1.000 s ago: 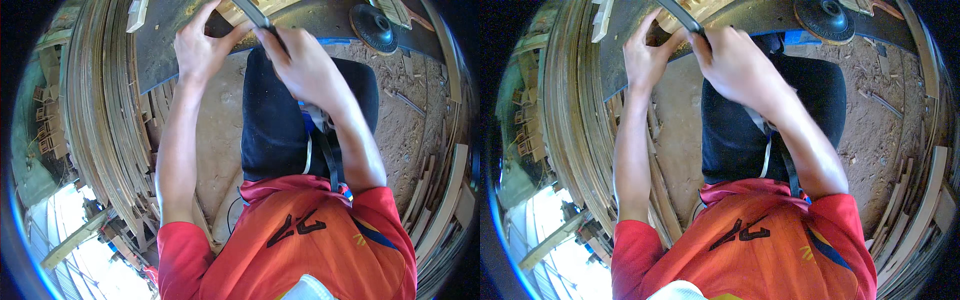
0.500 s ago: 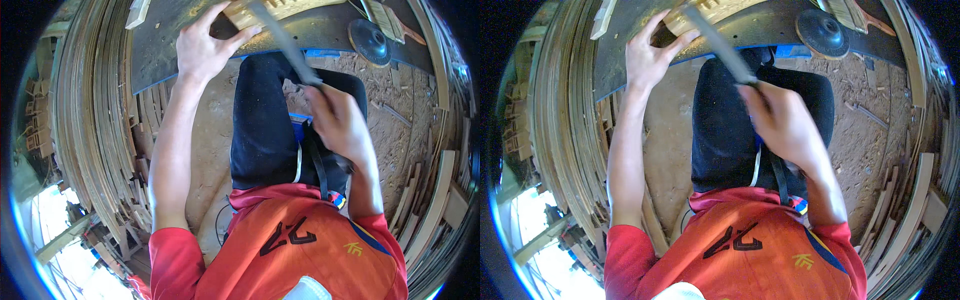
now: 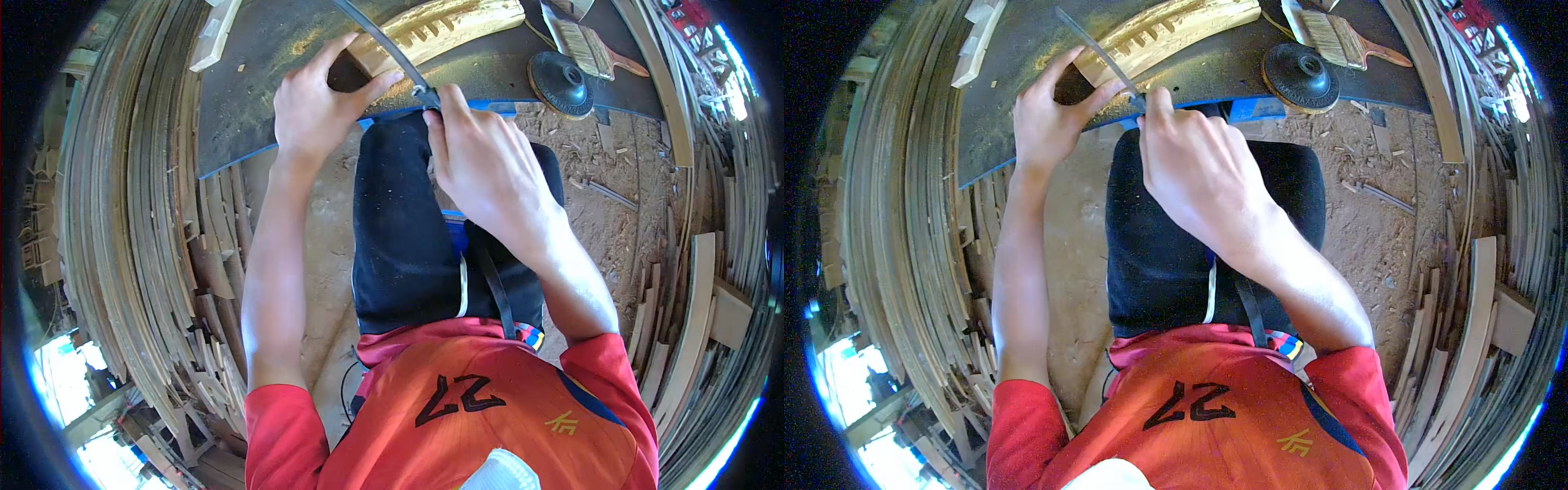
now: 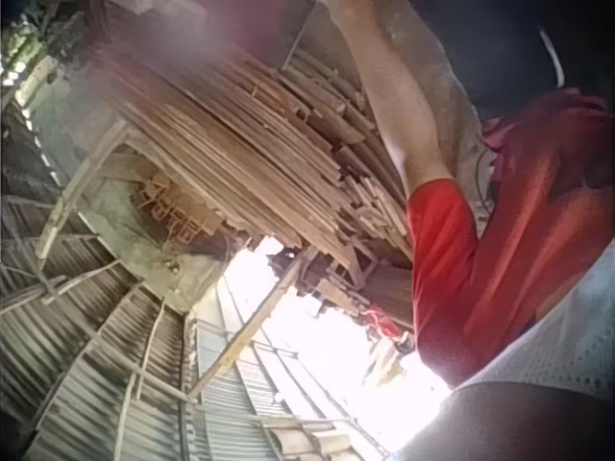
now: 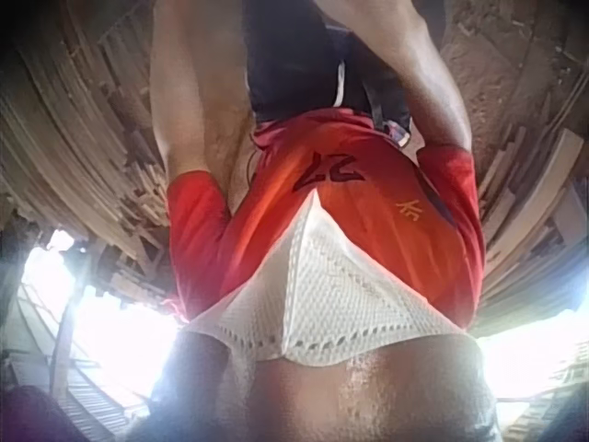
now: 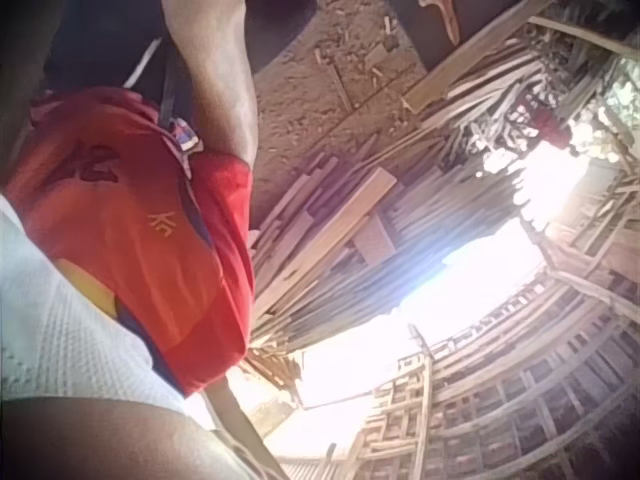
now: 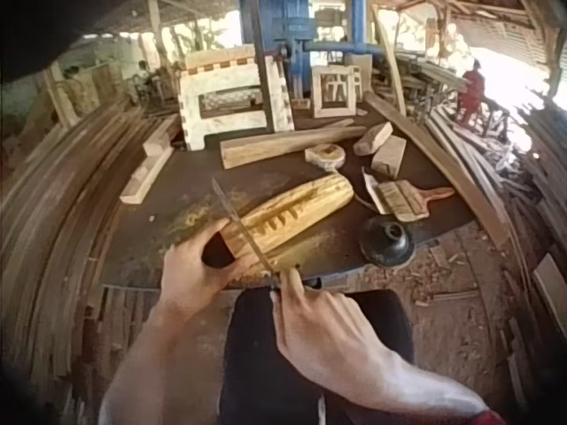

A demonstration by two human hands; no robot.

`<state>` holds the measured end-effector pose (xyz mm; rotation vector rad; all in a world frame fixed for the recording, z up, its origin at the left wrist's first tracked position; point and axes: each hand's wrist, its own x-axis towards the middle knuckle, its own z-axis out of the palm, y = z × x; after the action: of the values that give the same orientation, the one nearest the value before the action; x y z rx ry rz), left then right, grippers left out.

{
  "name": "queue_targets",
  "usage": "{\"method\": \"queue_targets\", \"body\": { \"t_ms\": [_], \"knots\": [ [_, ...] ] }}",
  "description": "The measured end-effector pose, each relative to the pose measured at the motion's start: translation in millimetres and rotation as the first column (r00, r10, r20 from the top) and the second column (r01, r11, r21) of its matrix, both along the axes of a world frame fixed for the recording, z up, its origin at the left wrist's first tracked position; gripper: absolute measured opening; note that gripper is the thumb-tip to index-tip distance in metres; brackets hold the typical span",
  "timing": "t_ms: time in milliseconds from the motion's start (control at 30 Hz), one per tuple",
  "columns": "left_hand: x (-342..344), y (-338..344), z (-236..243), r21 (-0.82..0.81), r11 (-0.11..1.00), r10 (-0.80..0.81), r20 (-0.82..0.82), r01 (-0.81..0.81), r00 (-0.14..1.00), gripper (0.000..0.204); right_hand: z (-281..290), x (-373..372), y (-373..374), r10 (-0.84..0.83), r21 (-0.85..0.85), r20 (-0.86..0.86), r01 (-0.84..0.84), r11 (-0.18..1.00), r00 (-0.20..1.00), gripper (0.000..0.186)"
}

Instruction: Manually shaping a piece of wood using a metal file or rasp.

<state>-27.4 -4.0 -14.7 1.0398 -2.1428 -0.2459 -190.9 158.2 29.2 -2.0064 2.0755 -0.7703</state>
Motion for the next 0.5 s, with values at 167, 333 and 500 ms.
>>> {"method": "queue_targets", "body": {
  "t_ms": [167,333,500],
  "knots": [
    [0.1,7.0,2.9,0.025,1.0,0.017,0.025,-0.018,1.0,0.072,7.6,4.6,0.1,0.002,0.061,-0.041,0.001,0.998,0.999,0.015],
    [3.2,3.0,-2.4,-0.018,1.0,0.0,0.004,0.0,1.0,0.076,5.0,8.7,4.4,0.011,0.038,-0.06,-0.009,0.999,0.998,0.015],
    [3.0,6.9,3.6,-0.009,1.0,-0.016,0.075,0.016,0.997,0.068,10.1,8.7,-0.5,0.0,0.074,-0.036,0.002,0.997,0.999,0.018]
  ]
}}
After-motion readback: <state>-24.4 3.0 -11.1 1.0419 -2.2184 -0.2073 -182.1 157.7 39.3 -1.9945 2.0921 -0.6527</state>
